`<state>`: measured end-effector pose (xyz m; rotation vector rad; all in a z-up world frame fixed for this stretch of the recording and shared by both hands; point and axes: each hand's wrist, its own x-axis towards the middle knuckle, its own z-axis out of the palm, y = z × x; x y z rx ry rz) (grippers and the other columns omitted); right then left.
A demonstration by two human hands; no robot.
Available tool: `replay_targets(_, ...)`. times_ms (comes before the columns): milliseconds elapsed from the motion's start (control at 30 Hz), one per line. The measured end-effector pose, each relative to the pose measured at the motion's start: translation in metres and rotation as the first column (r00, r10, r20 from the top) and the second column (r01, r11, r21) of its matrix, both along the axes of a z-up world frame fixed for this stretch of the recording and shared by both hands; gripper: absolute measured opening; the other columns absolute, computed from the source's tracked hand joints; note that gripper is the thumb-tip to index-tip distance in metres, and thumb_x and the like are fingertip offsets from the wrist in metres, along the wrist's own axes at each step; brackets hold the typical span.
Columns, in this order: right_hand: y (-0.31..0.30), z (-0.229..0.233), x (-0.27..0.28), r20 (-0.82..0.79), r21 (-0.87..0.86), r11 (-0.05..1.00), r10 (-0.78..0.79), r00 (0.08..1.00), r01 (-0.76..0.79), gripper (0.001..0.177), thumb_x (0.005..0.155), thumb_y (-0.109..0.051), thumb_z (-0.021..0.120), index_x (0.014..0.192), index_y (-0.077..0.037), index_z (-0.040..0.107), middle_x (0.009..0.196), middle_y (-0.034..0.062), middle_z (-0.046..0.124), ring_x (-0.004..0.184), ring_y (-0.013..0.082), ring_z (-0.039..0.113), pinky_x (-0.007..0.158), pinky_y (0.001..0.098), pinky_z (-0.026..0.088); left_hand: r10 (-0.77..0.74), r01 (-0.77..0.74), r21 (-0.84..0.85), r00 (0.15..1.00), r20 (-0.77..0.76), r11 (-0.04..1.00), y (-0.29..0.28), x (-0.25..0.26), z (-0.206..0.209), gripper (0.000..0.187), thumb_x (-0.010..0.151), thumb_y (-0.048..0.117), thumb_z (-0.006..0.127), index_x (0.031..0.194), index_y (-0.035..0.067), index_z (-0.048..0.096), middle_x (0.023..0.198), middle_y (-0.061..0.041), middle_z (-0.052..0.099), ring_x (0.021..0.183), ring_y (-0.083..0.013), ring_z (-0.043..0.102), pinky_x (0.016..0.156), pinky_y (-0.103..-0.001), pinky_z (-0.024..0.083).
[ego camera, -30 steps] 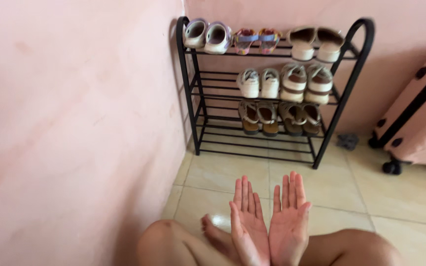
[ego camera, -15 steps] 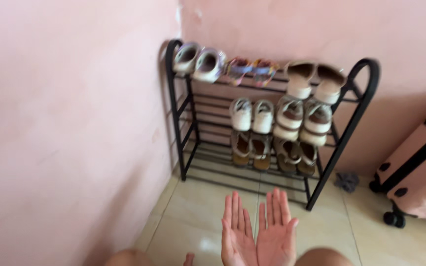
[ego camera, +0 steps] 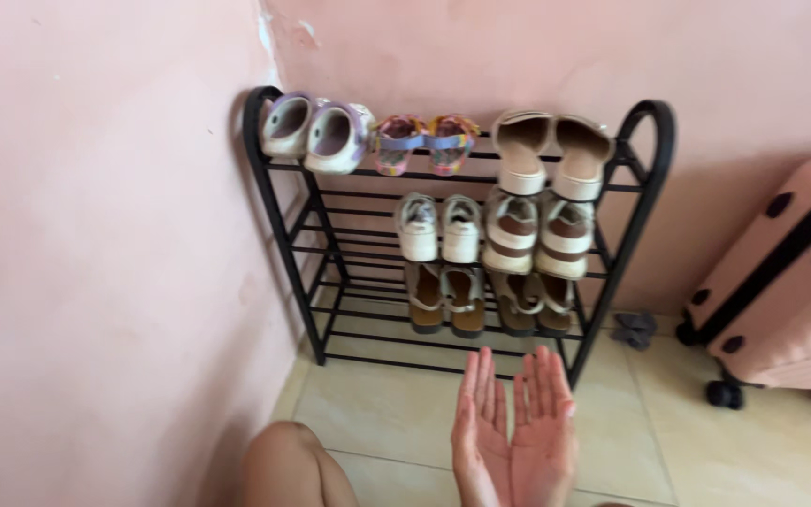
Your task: The person removes several pairs of shoes from a black metal shoe rack and places them on the floor. They then proceed to disassemble the shoe rack by removing the horizontal metal rods one by one.
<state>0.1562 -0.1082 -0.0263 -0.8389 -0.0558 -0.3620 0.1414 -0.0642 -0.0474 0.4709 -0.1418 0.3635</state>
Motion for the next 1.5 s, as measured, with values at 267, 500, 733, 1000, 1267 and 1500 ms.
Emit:
replay_targets(267,0.075,0.019,0.042,0.059,-0.175,0.984,0.055,0.997,-0.044,0.058,0.1,-0.016,0.043,0.156,0.002,0.035,0.165,0.014,0.037,0.153,0.0268,0.034,0.124,0.0438,0.027,0.04,-0.035,0.197,0.999,-0.025,0.98,0.093,0.042,0.023,0.07,0.1,0.034,0.045,0.16,0.002,0.03,0.171,-0.01,0.028,0.16,-0.0217,0.019,0.126,-0.041,0.016)
replay_targets(500,0.124,0.066,0.117,0.183,-0.401,0.88,0.351,0.918,-0.256,0.061,0.097,-0.007,0.049,0.156,0.003,0.037,0.165,0.0138,0.039,0.153,0.0252,0.037,0.123,0.0387,0.03,0.172,-0.237,0.563,0.971,0.166,0.792,0.185,0.125,0.066,0.065,0.103,0.028,0.054,0.159,0.0,0.036,0.169,-0.011,0.035,0.157,-0.0223,0.029,0.127,-0.038,0.019)
replay_targets(733,0.186,0.107,0.215,0.571,-0.791,0.396,0.207,0.794,0.466,0.058,0.095,-0.007,0.07,0.148,-0.003,0.049,0.163,0.0227,0.036,0.153,0.0404,0.035,0.122,0.0462,0.034,0.575,-0.669,0.712,0.504,0.644,-0.212,0.289,0.235,0.12,0.046,0.105,0.015,0.062,0.147,0.004,0.049,0.161,-0.019,0.043,0.154,-0.0366,0.035,0.127,-0.049,0.029)
replay_targets(1000,0.235,0.123,0.262,0.632,-0.773,0.194,0.153,0.76,0.604,0.059,0.081,-0.009,0.081,0.136,-0.002,0.059,0.159,0.0263,0.028,0.146,0.0481,0.03,0.117,0.0551,0.036,0.492,-0.423,0.684,0.481,0.725,-0.594,0.349,0.277,0.139,0.044,0.093,0.007,0.072,0.134,0.0,0.057,0.157,-0.03,0.032,0.147,-0.0512,0.028,0.117,-0.056,0.031)
replay_targets(1267,0.248,0.117,0.271,0.684,-0.723,0.177,0.051,0.727,0.668,0.036,0.082,-0.004,0.08,0.115,-0.004,0.066,0.162,0.0241,0.03,0.151,0.0476,0.028,0.114,0.0528,0.043,0.552,-0.342,0.735,0.496,0.671,-0.586,0.35,0.274,0.145,0.047,0.079,-0.001,0.078,0.122,-0.001,0.058,0.152,-0.028,0.034,0.132,-0.0475,0.042,0.108,-0.053,0.04)
replay_targets(1500,0.247,0.115,0.273,0.711,-0.694,0.202,0.041,0.702,0.691,0.031,0.084,-0.003,0.079,0.114,-0.005,0.067,0.157,0.0159,0.044,0.152,0.0449,0.031,0.115,0.0545,0.044,0.564,-0.4,0.782,0.542,0.622,-0.478,0.341,0.278,0.14,0.045,0.083,-0.01,0.067,0.125,0.004,0.059,0.15,-0.031,0.033,0.131,-0.0511,0.044,0.104,-0.054,0.045)
